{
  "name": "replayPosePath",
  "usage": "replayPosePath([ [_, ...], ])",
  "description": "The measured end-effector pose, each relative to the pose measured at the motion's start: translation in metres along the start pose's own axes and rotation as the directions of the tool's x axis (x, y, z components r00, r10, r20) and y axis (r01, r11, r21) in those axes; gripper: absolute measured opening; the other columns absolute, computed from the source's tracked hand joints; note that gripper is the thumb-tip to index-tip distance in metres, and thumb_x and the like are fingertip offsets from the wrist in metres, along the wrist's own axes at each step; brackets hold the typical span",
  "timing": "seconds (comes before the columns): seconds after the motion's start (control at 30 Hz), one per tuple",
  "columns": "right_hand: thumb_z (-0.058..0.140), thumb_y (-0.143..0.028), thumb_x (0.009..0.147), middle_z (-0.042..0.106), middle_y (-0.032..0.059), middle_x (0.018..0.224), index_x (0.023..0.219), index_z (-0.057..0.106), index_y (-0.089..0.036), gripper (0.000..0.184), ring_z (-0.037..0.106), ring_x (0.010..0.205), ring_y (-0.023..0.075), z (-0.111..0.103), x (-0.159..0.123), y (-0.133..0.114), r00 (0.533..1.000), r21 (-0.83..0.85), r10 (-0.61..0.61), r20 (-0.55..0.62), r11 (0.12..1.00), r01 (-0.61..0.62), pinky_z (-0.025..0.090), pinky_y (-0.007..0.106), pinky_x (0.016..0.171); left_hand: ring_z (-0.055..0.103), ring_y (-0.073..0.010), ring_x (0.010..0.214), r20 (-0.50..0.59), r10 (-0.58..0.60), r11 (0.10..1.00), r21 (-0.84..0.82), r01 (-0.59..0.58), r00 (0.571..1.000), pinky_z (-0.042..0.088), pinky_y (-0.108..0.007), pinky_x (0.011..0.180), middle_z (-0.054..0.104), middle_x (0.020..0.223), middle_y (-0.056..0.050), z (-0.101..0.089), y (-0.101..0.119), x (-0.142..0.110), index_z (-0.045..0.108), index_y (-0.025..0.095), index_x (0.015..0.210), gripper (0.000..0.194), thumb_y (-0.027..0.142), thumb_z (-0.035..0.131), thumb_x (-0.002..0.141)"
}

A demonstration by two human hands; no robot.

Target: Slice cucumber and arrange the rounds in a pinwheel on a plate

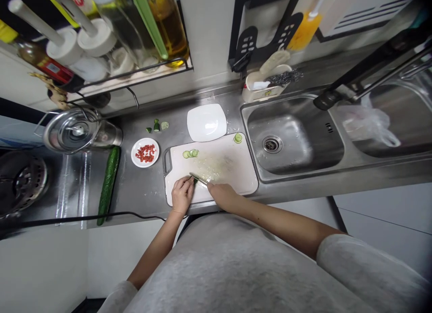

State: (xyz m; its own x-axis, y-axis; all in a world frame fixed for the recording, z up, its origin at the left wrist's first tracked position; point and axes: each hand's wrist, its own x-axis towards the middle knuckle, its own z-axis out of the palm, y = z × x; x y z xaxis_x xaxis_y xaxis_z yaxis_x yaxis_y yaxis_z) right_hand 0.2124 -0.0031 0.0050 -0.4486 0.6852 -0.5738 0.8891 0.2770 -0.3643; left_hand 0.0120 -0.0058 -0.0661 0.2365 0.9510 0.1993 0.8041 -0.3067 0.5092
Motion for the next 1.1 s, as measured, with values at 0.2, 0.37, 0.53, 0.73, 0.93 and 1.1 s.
replayPosePath([
  [0.2,0.035,-0.005,0.089,0.071,0.0146,0.09,0.115,0.052,-0.01,0.031,0.069,0.087,0.0215,0.009,0.003,0.003,0.999,0.002,0.033,0.011,0.999,-0.033,0.052,0.031,0.073,0.06,-0.0178,0.096,0.018,-0.03,0.999,-0.014,0.031,0.999,0.048,-0.034,0.089,0.068,0.102,-0.008,-0.001,0.0,0.0,0.07,0.021,0.101,0.024,0.027,0.049,0.091],
  [0.37,0.033,-0.006,0.089,0.07,0.0122,0.092,0.12,0.05,-0.013,0.036,0.068,0.086,0.0209,0.011,-0.001,0.007,0.999,0.022,0.049,-0.017,0.999,-0.048,0.05,0.031,0.072,0.06,-0.0177,0.097,0.031,-0.032,0.999,0.004,0.032,0.999,0.048,-0.033,0.089,0.068,0.103,-0.008,-0.003,0.002,0.001,0.069,0.021,0.102,0.024,0.027,0.049,0.091],
  [0.53,0.032,-0.011,0.092,0.066,0.0109,0.097,0.126,0.049,-0.019,0.039,0.066,0.084,0.0193,0.005,-0.017,0.016,0.988,-0.047,0.099,-0.117,0.993,-0.105,0.046,0.028,0.069,0.061,-0.0186,0.098,0.057,-0.084,0.996,-0.022,0.086,0.995,0.047,-0.033,0.089,0.069,0.103,-0.007,-0.009,0.008,0.002,0.066,0.021,0.106,0.026,0.029,0.047,0.092],
  [0.73,0.031,-0.015,0.095,0.058,0.0121,0.114,0.14,0.04,-0.028,0.048,0.061,0.082,0.0172,0.003,-0.036,0.037,0.934,-0.169,0.094,-0.346,0.973,-0.16,0.04,0.029,0.073,0.061,-0.0189,0.097,-0.004,-0.339,0.912,-0.247,0.327,0.941,0.05,-0.032,0.082,0.066,0.111,-0.01,-0.016,0.016,0.02,0.064,0.019,0.111,0.034,0.04,0.046,0.091],
  [0.93,0.032,-0.017,0.095,0.058,0.0125,0.115,0.136,0.048,-0.026,0.045,0.057,0.083,0.0178,0.005,-0.042,0.049,0.87,-0.214,0.026,-0.492,0.965,-0.15,0.036,0.03,0.074,0.061,-0.0178,0.09,0.256,-0.319,0.865,-0.315,0.39,0.913,0.048,-0.029,0.079,0.069,0.099,-0.005,-0.03,0.036,0.056,0.069,0.021,0.104,0.04,0.049,0.065,0.076],
  [1.1,0.035,-0.014,0.093,0.058,0.0126,0.116,0.133,0.051,-0.023,0.044,0.056,0.08,0.0168,0.004,-0.045,0.049,0.851,-0.199,0.033,-0.523,0.967,-0.16,0.036,0.028,0.072,0.057,-0.0132,0.07,0.363,-0.351,0.838,-0.289,0.462,0.863,0.044,-0.024,0.068,0.065,0.074,0.0,-0.03,0.045,0.068,0.071,0.019,0.089,0.037,0.049,0.068,0.069],
])
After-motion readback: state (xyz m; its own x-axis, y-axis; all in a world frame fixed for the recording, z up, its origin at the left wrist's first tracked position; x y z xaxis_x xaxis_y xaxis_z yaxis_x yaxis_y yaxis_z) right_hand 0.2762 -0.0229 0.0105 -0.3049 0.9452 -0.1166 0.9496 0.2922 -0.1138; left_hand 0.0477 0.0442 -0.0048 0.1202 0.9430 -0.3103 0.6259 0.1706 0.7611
